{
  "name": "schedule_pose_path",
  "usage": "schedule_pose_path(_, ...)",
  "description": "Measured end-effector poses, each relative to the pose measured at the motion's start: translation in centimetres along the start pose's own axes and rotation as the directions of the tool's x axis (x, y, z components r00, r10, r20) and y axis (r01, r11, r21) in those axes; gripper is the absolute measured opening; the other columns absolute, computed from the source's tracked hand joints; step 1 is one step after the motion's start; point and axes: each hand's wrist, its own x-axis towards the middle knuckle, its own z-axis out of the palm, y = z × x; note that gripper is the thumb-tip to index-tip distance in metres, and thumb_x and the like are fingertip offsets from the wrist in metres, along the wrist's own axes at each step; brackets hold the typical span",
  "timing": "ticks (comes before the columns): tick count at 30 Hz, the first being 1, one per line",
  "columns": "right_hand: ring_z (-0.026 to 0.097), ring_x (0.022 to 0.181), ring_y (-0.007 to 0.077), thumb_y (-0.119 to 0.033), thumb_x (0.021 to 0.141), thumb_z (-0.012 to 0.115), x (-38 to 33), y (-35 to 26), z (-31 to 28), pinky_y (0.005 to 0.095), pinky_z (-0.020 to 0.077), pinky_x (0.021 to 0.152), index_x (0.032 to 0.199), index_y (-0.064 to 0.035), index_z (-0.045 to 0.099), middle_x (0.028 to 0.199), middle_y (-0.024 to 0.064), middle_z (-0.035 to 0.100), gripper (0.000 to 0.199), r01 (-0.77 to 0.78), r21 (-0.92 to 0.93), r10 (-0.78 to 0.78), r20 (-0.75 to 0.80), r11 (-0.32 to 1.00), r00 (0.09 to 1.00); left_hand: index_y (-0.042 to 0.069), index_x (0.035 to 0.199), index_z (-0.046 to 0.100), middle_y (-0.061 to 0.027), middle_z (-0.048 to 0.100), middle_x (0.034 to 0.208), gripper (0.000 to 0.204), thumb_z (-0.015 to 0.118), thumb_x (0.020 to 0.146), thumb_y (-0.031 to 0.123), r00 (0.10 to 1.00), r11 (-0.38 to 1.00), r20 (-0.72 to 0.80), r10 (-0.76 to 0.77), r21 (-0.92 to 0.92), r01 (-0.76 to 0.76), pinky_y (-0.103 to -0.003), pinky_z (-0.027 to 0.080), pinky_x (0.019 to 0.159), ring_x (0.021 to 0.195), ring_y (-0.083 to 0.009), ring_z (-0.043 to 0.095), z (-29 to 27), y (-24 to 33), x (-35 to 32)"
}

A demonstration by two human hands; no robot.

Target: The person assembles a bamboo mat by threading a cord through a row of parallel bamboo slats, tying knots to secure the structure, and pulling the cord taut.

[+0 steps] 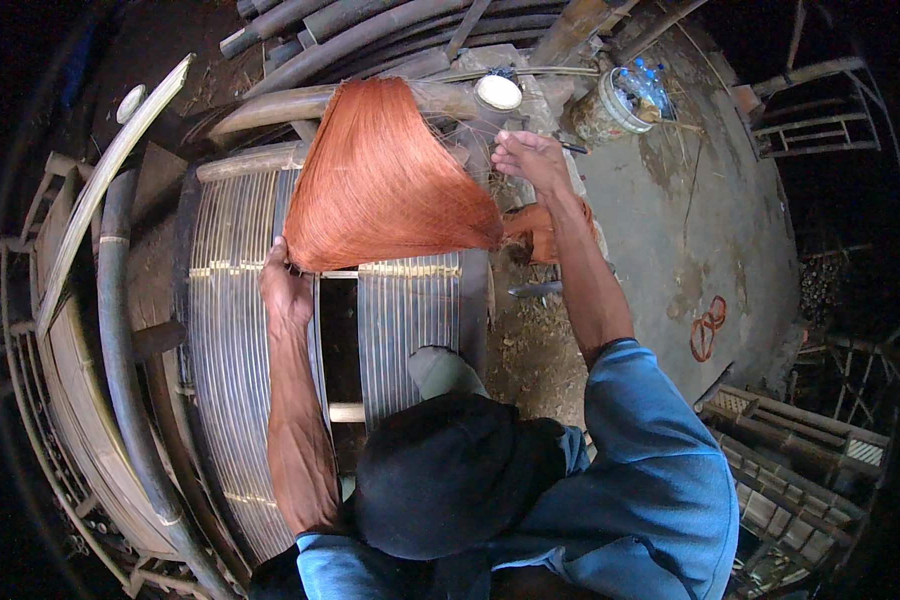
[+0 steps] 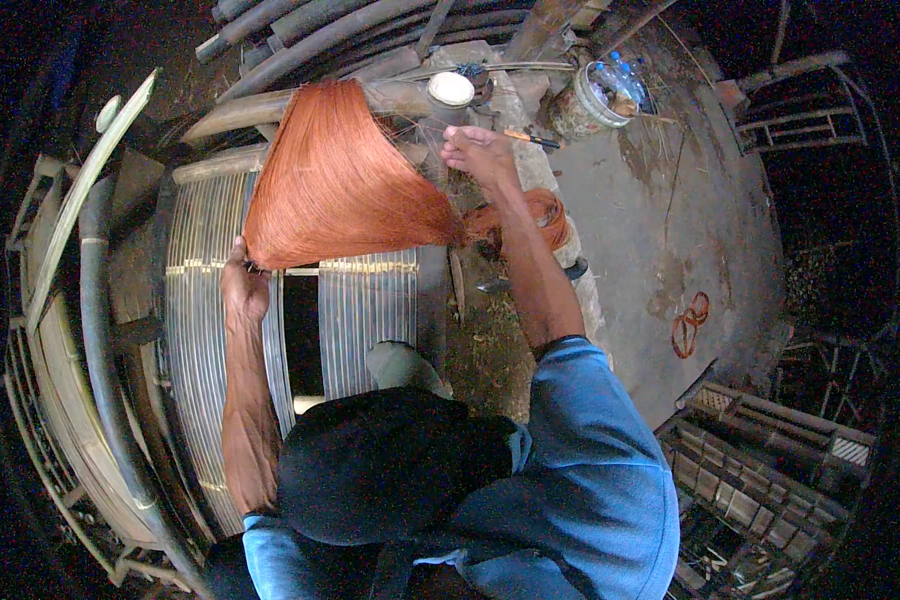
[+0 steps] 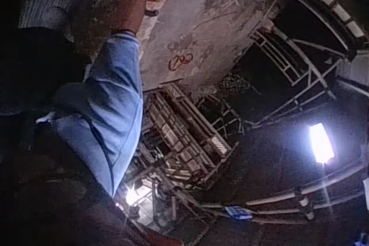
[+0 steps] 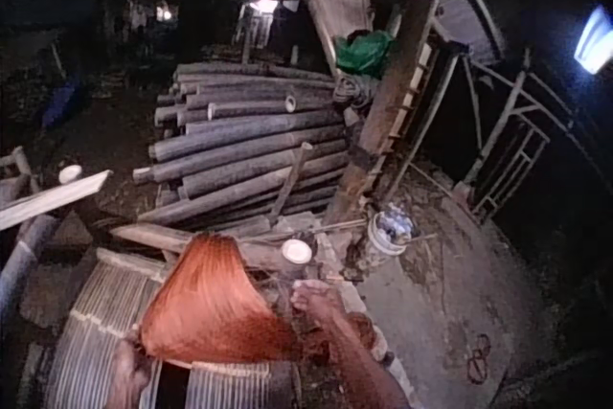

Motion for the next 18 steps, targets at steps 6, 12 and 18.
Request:
schedule_pose_path(6, 0.059, 0.063, 0.0082, -0.029, 0.095, 0.070, -0.9, -2.1, -2.0, 0.0230, 0.0559, 0.063, 0.099, -0.0024, 0.073, 0.074, -0.0023, 0.060, 0.027, 0.017, -0.006, -0.017, -0.075, 1.000, 0.997, 0.007, 0.128, 0.059, -0.0037, 0.065, 0.106, 0.034, 0.044, 0.108, 0.030, 0.998, 0.998, -0.064, 0.001, 0.068, 0.004, -0.036, 0.044, 0.092, 0.094, -0.0183, 0.058, 1.1, 0.3, -0.7)
schedule_pose_path(12, 0.035, 0.055, 0.0042, -0.032, 0.100, 0.063, -2.2, -6.0, -1.7, 0.0194, 0.0312, 0.051, 0.098, -0.0038, 0.072, 0.065, -0.0079, 0.040, 0.030, -0.012, -0.429, -0.005, -0.038, 0.903, 0.999, 0.005, 0.122, 0.061, -0.0067, 0.065, 0.104, 0.030, 0.062, 0.099, 0.024, 0.980, 0.886, -0.139, 0.139, 0.461, -0.060, -0.034, 0.047, 0.088, 0.096, -0.0177, 0.060, 0.2, 1.8, -1.0)
schedule_pose_path(18, 0.033, 0.057, 0.0053, -0.018, 0.105, 0.052, -6.3, -14.2, 7.7, 0.0234, 0.0303, 0.051, 0.109, -0.0012, 0.060, 0.069, -0.0063, 0.036, 0.019, -0.044, 0.282, -0.153, 0.637, 0.959, 0.756, -0.003, 0.132, 0.057, -0.0110, 0.065, 0.117, 0.049, 0.070, 0.094, 0.025, 0.864, 0.692, 0.456, 0.213, 0.554, -0.463, -0.033, 0.047, 0.096, 0.107, -0.0180, 0.059, 14.5, 4.0, -9.2)
